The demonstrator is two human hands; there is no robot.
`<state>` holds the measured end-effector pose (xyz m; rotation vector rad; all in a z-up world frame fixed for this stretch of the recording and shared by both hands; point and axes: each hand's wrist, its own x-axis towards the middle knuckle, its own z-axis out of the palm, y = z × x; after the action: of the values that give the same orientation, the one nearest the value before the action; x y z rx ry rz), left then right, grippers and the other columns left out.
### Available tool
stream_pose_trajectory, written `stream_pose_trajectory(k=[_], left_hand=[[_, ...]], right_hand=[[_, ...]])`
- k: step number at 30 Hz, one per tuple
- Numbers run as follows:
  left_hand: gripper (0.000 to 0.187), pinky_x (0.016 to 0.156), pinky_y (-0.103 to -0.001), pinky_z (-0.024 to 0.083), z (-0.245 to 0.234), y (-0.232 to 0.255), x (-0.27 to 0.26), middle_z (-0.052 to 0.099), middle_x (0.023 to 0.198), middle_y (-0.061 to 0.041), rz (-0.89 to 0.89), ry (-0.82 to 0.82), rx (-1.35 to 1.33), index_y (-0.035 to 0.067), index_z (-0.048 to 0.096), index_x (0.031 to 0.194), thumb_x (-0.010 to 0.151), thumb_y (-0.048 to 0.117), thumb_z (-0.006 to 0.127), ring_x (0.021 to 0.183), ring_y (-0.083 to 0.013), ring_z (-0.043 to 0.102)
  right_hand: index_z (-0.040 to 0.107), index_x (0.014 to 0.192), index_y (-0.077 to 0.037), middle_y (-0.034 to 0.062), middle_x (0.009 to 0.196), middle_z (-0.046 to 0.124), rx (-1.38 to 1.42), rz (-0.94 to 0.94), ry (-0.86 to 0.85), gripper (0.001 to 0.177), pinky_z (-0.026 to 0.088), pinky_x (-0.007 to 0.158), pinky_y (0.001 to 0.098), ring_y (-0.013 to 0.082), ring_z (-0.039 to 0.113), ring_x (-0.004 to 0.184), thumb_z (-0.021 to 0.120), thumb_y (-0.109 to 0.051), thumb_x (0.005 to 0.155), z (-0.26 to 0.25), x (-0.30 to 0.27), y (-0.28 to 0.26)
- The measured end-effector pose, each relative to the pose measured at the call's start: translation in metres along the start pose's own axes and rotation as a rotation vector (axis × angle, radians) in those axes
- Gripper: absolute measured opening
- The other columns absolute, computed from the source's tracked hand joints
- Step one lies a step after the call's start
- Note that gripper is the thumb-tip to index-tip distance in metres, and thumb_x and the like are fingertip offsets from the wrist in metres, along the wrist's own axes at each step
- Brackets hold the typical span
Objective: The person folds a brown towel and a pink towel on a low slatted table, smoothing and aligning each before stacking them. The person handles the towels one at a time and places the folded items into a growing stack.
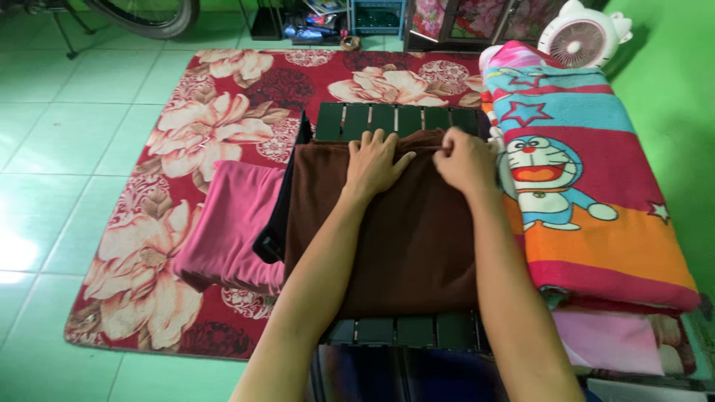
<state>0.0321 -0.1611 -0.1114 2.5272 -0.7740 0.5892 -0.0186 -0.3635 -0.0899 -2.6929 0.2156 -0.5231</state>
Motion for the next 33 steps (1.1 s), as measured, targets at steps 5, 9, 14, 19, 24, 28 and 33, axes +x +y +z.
stream_pose_trajectory(k=[5, 9, 14, 19, 24, 28, 33], left_hand=[[0.028, 0.083, -0.048, 0.043, 0.008, -0.006, 0.005, 0.063, 0.101, -0.007, 0.009, 0.096, -0.044, 0.013, 0.066, 0.100, 0.100, 0.040, 0.060, 0.101, -0.0299, 0.059], [0.025, 0.081, -0.049, 0.043, 0.015, -0.006, 0.003, 0.064, 0.096, -0.007, 0.019, 0.207, 0.007, 0.013, 0.065, 0.097, 0.101, 0.036, 0.058, 0.095, -0.0291, 0.060], [0.029, 0.083, -0.049, 0.042, 0.015, -0.009, 0.001, 0.066, 0.095, -0.008, -0.054, 0.199, 0.034, 0.011, 0.065, 0.093, 0.102, 0.037, 0.058, 0.092, -0.0289, 0.060], [0.031, 0.084, -0.048, 0.042, 0.011, -0.010, 0.003, 0.067, 0.091, -0.009, -0.118, 0.162, -0.021, 0.010, 0.066, 0.090, 0.102, 0.039, 0.060, 0.092, -0.0302, 0.061], [0.027, 0.081, -0.049, 0.042, 0.011, -0.014, 0.002, 0.068, 0.090, -0.010, -0.084, 0.337, 0.037, 0.011, 0.067, 0.087, 0.099, 0.034, 0.061, 0.088, -0.0324, 0.061], [0.026, 0.080, -0.048, 0.043, 0.019, -0.019, 0.004, 0.068, 0.092, -0.011, -0.140, 0.266, 0.004, 0.010, 0.067, 0.091, 0.103, 0.031, 0.058, 0.087, -0.0322, 0.063], [0.029, 0.082, -0.050, 0.043, 0.023, -0.025, 0.006, 0.070, 0.092, -0.012, -0.187, 0.220, 0.034, 0.010, 0.068, 0.091, 0.104, 0.034, 0.057, 0.089, -0.0337, 0.064]], right_hand=[[0.069, 0.098, -0.013, 0.0060, 0.090, 0.076, 0.105, -0.028, 0.120, 0.016, 0.044, 0.087, 0.0530, 0.0325, 0.071, 0.088, 0.076, -0.024, 0.091, -0.009, 0.009, -0.004], [0.067, 0.099, -0.010, 0.0074, 0.089, 0.075, 0.157, -0.067, 0.165, 0.017, 0.048, 0.082, 0.0478, 0.0317, 0.071, 0.087, 0.074, -0.025, 0.096, 0.000, 0.014, -0.002], [0.065, 0.095, -0.007, 0.0141, 0.083, 0.071, 0.094, 0.023, 0.142, 0.033, 0.050, 0.073, 0.0492, 0.0372, 0.068, 0.082, 0.079, -0.037, 0.094, 0.015, 0.011, 0.020], [0.061, 0.088, -0.004, 0.0170, 0.085, 0.066, 0.004, -0.002, 0.302, 0.043, 0.047, 0.079, 0.0517, 0.0409, 0.062, 0.085, 0.080, -0.041, 0.098, 0.025, 0.005, 0.039], [0.062, 0.087, -0.007, 0.0169, 0.094, 0.062, -0.062, -0.043, 0.397, 0.035, 0.046, 0.083, 0.0536, 0.0407, 0.059, 0.097, 0.079, -0.035, 0.097, 0.016, 0.013, 0.023], [0.064, 0.098, -0.008, 0.0162, 0.103, 0.064, -0.030, -0.344, 0.583, 0.019, 0.047, 0.089, 0.0505, 0.0386, 0.060, 0.102, 0.073, -0.024, 0.102, -0.001, 0.015, -0.009], [0.060, 0.129, -0.015, 0.0118, 0.134, 0.059, -0.065, -0.190, -0.131, 0.039, 0.033, 0.112, 0.0570, 0.0347, 0.051, 0.127, 0.054, -0.045, 0.104, 0.010, -0.004, -0.045]])
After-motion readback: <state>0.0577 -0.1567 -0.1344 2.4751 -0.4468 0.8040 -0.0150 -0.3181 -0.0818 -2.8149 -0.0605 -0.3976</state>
